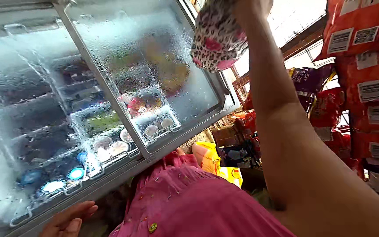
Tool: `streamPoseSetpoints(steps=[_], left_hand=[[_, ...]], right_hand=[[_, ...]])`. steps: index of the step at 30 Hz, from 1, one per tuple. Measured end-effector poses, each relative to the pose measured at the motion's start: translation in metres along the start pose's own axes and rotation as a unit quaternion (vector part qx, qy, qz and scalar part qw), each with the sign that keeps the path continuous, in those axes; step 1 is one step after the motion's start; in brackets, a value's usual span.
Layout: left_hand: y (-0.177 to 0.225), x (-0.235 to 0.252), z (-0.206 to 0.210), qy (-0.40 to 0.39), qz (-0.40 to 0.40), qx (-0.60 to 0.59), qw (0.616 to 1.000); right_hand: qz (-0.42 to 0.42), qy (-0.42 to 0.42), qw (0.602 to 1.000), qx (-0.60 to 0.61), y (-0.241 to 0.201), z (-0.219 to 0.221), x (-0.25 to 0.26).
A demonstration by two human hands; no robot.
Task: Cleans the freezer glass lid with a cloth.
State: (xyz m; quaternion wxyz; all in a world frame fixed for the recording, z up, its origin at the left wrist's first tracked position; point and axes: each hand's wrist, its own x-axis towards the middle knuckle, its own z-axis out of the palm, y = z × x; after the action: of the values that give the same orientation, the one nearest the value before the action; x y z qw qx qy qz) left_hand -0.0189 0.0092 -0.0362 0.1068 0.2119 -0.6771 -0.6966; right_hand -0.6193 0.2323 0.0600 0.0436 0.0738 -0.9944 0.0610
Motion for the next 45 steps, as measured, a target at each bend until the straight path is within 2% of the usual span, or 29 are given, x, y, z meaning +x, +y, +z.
streamPoseSetpoints(steps=[1,3,5,7,11,14,18,20,23,24,27,29,32,36,40,42,45], left_hand=[[0.000,0.001,0.002,-0.004,-0.004,-0.002,1.000],[-0.001,0.003,0.006,-0.006,-0.013,0.002,1.000],[-0.002,0.004,0.009,0.003,-0.021,0.009,1.000],[-0.005,0.005,0.011,0.013,-0.026,0.012,0.999],[-0.012,0.012,0.013,0.006,-0.025,0.007,1.000],[-0.017,0.022,0.020,-0.005,-0.013,0.001,1.000],[-0.016,0.032,0.026,-0.034,0.000,0.009,0.999],[-0.014,0.032,0.027,-0.042,0.005,0.016,0.999],[-0.015,0.026,0.025,-0.051,0.006,0.024,0.998],[-0.017,0.024,0.024,-0.050,0.005,0.022,0.999],[-0.017,0.017,0.026,-0.027,-0.014,0.016,0.999],[-0.013,0.013,0.029,-0.015,-0.027,0.020,0.999],[-0.014,0.010,0.032,0.001,-0.032,0.025,0.999],[-0.015,0.011,0.037,0.023,-0.055,0.025,0.998],[-0.016,0.018,0.045,0.048,-0.076,0.016,0.996],[-0.019,0.024,0.050,0.062,-0.078,0.010,0.995],[-0.022,0.036,0.060,0.081,-0.092,0.017,0.992]], right_hand=[[0.002,-0.089,0.996,-0.004,0.007,0.030,-0.001],[0.013,-0.198,0.979,0.047,0.030,0.094,-0.012],[-0.015,-0.202,0.978,0.047,0.053,0.147,-0.027],[-0.012,-0.130,0.991,0.023,0.069,0.171,-0.055],[0.073,-0.105,0.992,-0.018,0.094,0.169,-0.138],[0.121,-0.107,0.987,-0.018,0.101,0.169,-0.172],[0.120,-0.115,0.986,0.006,0.096,0.172,-0.213],[0.078,-0.200,0.976,-0.024,0.096,0.156,-0.242],[0.026,-0.364,0.927,-0.083,0.095,0.104,-0.278],[0.010,-0.381,0.920,-0.095,0.094,0.089,-0.282],[0.006,-0.353,0.931,-0.096,0.073,0.042,-0.273],[-0.009,-0.275,0.960,-0.054,0.062,0.019,-0.261],[-0.080,-0.114,0.990,0.018,0.048,-0.002,-0.234],[-0.117,0.011,0.986,0.115,0.018,-0.026,-0.171],[-0.151,0.124,0.965,0.173,-0.012,-0.025,-0.097],[-0.160,0.120,0.966,0.164,-0.020,-0.023,-0.071],[-0.157,-0.026,0.979,0.125,-0.014,-0.014,-0.042]])
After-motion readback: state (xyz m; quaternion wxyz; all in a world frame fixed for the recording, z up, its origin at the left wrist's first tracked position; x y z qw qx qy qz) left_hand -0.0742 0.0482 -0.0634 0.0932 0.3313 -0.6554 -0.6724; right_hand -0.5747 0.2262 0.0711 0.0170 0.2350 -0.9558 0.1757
